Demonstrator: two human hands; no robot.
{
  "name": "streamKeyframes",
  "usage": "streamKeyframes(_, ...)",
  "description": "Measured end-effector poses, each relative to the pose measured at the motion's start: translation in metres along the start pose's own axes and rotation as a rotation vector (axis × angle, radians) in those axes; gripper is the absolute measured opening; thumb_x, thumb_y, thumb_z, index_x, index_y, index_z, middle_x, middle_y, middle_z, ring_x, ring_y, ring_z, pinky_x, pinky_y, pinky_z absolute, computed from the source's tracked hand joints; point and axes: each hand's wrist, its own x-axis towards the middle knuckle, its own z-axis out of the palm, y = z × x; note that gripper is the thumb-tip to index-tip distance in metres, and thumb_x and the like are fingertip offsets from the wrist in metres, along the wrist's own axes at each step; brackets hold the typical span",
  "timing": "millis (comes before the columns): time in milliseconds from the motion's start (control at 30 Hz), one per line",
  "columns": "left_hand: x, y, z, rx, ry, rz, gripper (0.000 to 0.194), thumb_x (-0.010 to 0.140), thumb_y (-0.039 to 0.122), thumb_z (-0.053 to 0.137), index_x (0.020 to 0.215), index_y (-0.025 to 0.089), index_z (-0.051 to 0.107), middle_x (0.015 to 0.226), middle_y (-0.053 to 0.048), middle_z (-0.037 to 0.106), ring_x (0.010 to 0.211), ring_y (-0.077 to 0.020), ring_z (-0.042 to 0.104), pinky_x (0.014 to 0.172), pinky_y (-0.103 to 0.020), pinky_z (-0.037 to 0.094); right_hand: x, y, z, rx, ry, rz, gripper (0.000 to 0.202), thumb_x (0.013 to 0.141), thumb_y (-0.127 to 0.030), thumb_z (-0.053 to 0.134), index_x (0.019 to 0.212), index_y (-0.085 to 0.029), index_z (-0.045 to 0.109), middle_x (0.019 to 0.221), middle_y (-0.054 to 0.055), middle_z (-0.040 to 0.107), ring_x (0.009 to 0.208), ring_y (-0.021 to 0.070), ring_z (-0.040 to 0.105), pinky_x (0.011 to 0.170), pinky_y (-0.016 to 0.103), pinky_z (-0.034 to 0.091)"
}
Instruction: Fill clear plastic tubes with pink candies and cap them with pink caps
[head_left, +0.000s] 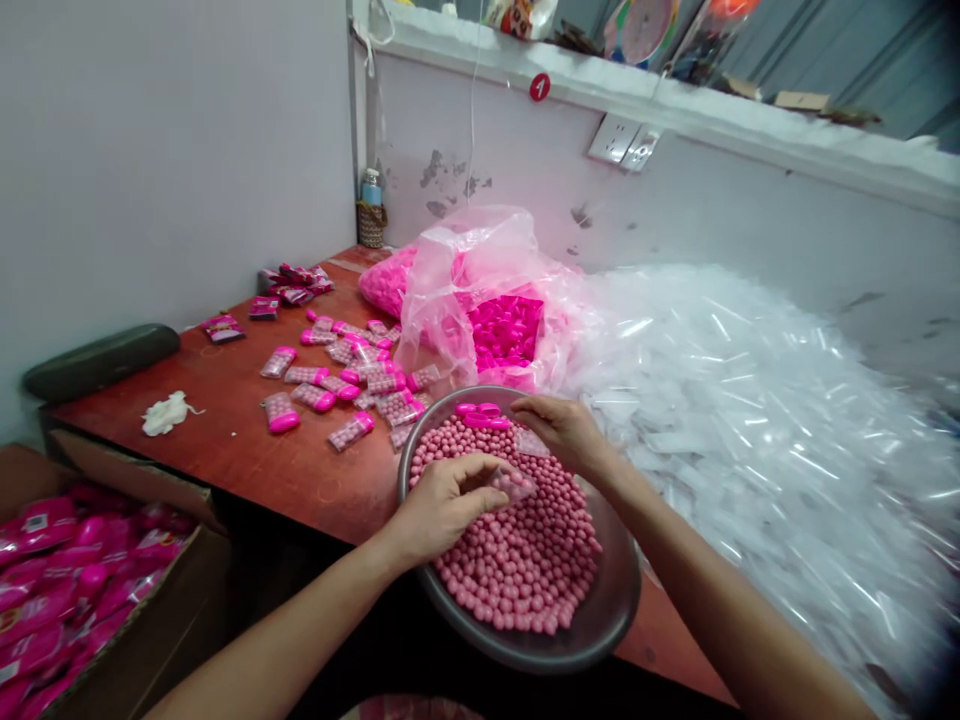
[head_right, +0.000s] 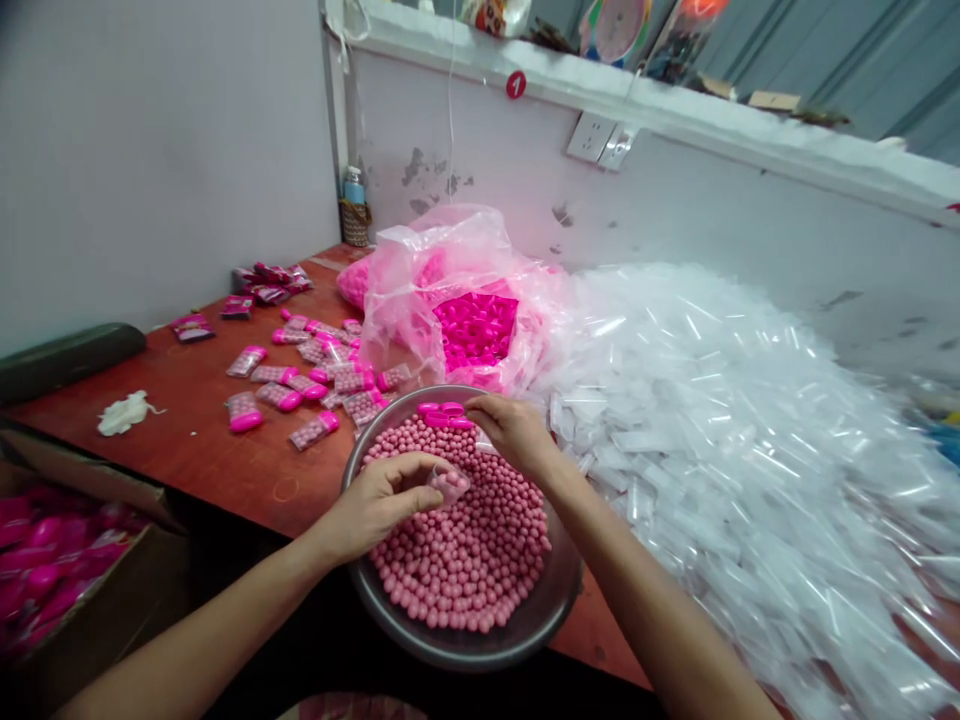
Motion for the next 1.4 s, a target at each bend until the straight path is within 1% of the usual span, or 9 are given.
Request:
streamKeyframes(100, 0.001, 0.001, 0.000, -0.032, 0.040, -0.002, 0.019, 0.077, 0.020, 0.063, 0.095, 0.014, 0.066, 0.096, -0.007, 0.068, 0.091, -0.0174, 0.061, 0.084, -0.028, 0.048, 0.020, 0.001, 0.017, -0.315, -0.130, -0.049, 0.025, 0.090, -0.022, 0.042, 0.104, -0.021, 0.062, 0.106, 0.006, 0.065, 0.090, 0.0183, 0.061, 0.072, 0.026, 0.044)
streamKeyframes(267, 0.002, 0.000, -0.001, -0.107, 0.095, -0.057, 0.020, 0.076, 0.023, 0.064, 0.094, 0.014, 0.066, 0.094, -0.007, 0.067, 0.087, -0.0160, 0.061, 0.080, -0.028, 0.050, 0.031, 0.005, 0.037, -0.405, -0.192, -0.037, 0.020, 0.085, -0.019, 0.046, 0.088, -0.016, 0.066, 0.096, 0.010, 0.066, 0.086, 0.0196, 0.061, 0.066, 0.025, 0.041)
streamKeyframes(467, 0.007, -0.003, -0.003, -0.277, 0.235, -0.082, 0.030, 0.068, 0.025, 0.072, 0.096, 0.014, 0.065, 0.091, -0.006, 0.067, 0.086, -0.0162, 0.061, 0.078, -0.029, 0.050, 0.024, 0.012, 0.037, -0.380, -0.130, 0.042, 0.020, 0.083, -0.028, 0.048, 0.076, -0.018, 0.063, 0.071, 0.005, 0.066, 0.063, 0.0161, 0.059, 0.055, 0.023, 0.035)
streamKeyframes(600, 0.008, -0.002, -0.002, -0.296, 0.251, -0.095, 0.031, 0.065, 0.025, 0.074, 0.093, 0.013, 0.066, 0.087, -0.004, 0.065, 0.081, -0.0144, 0.060, 0.076, -0.027, 0.050, 0.008, -0.004, 0.025, -0.310, -0.025, 0.092, 0.016, 0.084, -0.025, 0.045, 0.082, -0.016, 0.058, 0.071, 0.004, 0.066, 0.061, 0.0147, 0.058, 0.054, 0.023, 0.035)
streamKeyframes(733, 0.008, -0.002, -0.002, -0.260, 0.300, -0.078, 0.030, 0.065, 0.028, 0.074, 0.090, 0.014, 0.066, 0.084, -0.002, 0.063, 0.077, -0.0130, 0.058, 0.073, -0.027, 0.049, -0.020, -0.030, 0.012, 0.184, 0.028, 0.093, 0.016, 0.082, -0.030, 0.052, 0.076, -0.016, 0.057, 0.066, 0.000, 0.061, 0.057, 0.0110, 0.053, 0.054, 0.021, 0.039)
streamKeyframes(867, 0.006, -0.002, -0.001, -0.217, 0.250, -0.068, 0.026, 0.067, 0.028, 0.073, 0.088, 0.014, 0.066, 0.083, -0.001, 0.061, 0.076, -0.0122, 0.057, 0.073, -0.025, 0.048, -0.044, -0.036, 0.006, 0.896, 0.029, 0.284, 0.021, 0.078, -0.036, 0.061, 0.080, -0.016, 0.061, 0.068, 0.000, 0.058, 0.059, 0.0101, 0.053, 0.055, 0.022, 0.045)
streamKeyframes(1067, 0.004, -0.005, 0.000, -0.037, 0.196, -0.041, 0.027, 0.071, 0.029, 0.068, 0.094, 0.014, 0.066, 0.089, -0.005, 0.064, 0.084, -0.0172, 0.059, 0.075, -0.027, 0.048, -0.053, -0.029, 0.010, 1.267, -0.147, 0.421, 0.031, 0.069, -0.028, 0.072, 0.098, -0.019, 0.064, 0.090, 0.003, 0.065, 0.074, 0.0125, 0.060, 0.067, 0.025, 0.048)
streamKeyframes(1200, 0.002, -0.009, -0.003, 0.129, 0.189, 0.008, 0.026, 0.075, 0.031, 0.064, 0.095, 0.014, 0.066, 0.091, -0.006, 0.065, 0.087, -0.0190, 0.059, 0.079, -0.029, 0.047, -0.057, -0.030, 0.010, 1.228, -0.282, 0.355, 0.025, 0.073, -0.028, 0.068, 0.094, -0.016, 0.065, 0.088, 0.004, 0.066, 0.078, 0.0138, 0.060, 0.074, 0.028, 0.047)
streamKeyframes(1400, -0.001, -0.005, -0.001, 0.381, 0.159, 0.073, 0.022, 0.080, 0.029, 0.058, 0.096, 0.017, 0.068, 0.089, -0.005, 0.067, 0.084, -0.0187, 0.059, 0.077, -0.027, 0.045, -0.064, -0.040, -0.005, 0.783, 0.046, 0.174, 0.022, 0.073, -0.031, 0.068, 0.090, -0.017, 0.061, 0.085, 0.003, 0.064, 0.078, 0.0160, 0.059, 0.071, 0.029, 0.047)
